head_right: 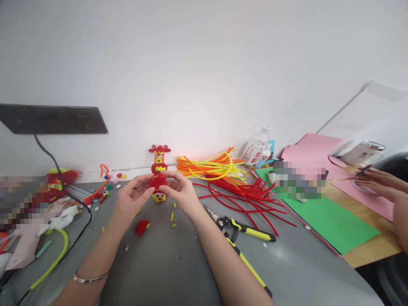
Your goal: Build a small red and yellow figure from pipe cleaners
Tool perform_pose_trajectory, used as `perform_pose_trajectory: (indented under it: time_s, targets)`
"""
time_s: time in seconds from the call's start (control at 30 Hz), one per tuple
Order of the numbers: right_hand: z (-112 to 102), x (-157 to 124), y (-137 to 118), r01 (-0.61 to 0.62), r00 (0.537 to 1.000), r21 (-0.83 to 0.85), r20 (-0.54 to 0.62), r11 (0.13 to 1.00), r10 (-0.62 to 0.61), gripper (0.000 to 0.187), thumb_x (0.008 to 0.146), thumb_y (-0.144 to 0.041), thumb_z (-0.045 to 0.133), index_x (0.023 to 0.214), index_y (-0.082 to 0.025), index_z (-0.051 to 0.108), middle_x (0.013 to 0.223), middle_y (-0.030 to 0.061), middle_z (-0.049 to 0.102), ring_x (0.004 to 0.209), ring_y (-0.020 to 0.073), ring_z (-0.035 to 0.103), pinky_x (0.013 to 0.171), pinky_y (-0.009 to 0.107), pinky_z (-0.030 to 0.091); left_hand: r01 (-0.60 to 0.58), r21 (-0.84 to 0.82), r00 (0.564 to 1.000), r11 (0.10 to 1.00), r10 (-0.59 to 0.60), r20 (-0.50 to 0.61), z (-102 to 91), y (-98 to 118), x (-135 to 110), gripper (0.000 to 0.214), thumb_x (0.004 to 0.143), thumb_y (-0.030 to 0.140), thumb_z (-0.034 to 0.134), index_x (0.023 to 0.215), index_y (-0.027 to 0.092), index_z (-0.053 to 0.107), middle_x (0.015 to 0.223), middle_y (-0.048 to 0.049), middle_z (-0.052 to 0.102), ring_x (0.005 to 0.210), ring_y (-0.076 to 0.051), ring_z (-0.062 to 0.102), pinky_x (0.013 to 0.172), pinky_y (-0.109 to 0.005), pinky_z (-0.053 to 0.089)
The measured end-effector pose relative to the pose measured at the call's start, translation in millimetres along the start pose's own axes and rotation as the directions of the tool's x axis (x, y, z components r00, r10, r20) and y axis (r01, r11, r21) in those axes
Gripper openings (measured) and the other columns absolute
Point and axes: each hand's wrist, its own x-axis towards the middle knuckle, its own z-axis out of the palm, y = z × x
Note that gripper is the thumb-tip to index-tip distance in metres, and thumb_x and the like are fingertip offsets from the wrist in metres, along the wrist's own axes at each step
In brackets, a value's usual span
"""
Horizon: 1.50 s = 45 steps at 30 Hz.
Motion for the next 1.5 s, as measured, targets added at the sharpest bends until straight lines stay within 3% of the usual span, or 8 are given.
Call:
perform_pose_trajectory:
  time_s: [0.23, 0.93, 1.2, 1.5]
  targets:
    - [0.0, -0.2, -3.0, -0.020, 1.000, -0.007, 0.011, 1.000, 0.020, 0.036, 0.074, -0.029, 0.079, 0.107, -0.025, 0.067, 0.106, 0.0031, 0.069, 0.090, 0.0171, 0.066, 0.083, 0.033, 0.054, -0.008, 0.063, 1.000, 0.998, 0.008, 0.005, 0.2, 1.8, -0.5, 0.033, 0.074, 0.029, 0.074, 0.105, 0.018, 0.068, 0.110, -0.0101, 0.074, 0.099, -0.022, 0.070, 0.093, -0.039, 0.057]
    - [-8.2, -0.9, -10.9, -0.109, 0.992, -0.035, 0.063, 0.993, 0.111, 0.029, 0.071, -0.027, 0.081, 0.097, -0.021, 0.070, 0.094, 0.0022, 0.072, 0.079, 0.0152, 0.067, 0.076, 0.029, 0.053, 0.097, -0.023, 0.993, 0.995, -0.095, 0.075, -1.5, 0.0, 0.2, 0.034, 0.072, 0.030, 0.076, 0.102, 0.016, 0.067, 0.105, -0.0117, 0.075, 0.096, -0.023, 0.071, 0.090, -0.040, 0.058]
    - [-8.9, -0.4, -8.3, -0.030, 0.998, -0.035, 0.055, 0.999, 0.031, 0.040, 0.073, -0.027, 0.080, 0.110, -0.027, 0.067, 0.117, 0.0036, 0.065, 0.090, 0.0163, 0.066, 0.081, 0.032, 0.055, 0.090, -0.061, 0.996, 0.994, -0.090, 0.012, -2.2, -0.9, 1.3, 0.037, 0.072, 0.034, 0.077, 0.103, 0.018, 0.067, 0.111, -0.0121, 0.074, 0.103, -0.025, 0.070, 0.095, -0.042, 0.055]
    - [-5.3, -0.8, -9.0, -0.019, 0.995, -0.023, 0.101, 1.000, 0.021, 0.032, 0.076, -0.027, 0.077, 0.106, -0.025, 0.066, 0.104, 0.0023, 0.068, 0.087, 0.0157, 0.066, 0.084, 0.033, 0.053, 0.091, -0.027, 0.994, 0.995, -0.090, 0.056, -2.1, -0.3, 0.7, 0.034, 0.073, 0.029, 0.076, 0.103, 0.017, 0.068, 0.109, -0.0119, 0.073, 0.102, -0.025, 0.069, 0.094, -0.041, 0.055]
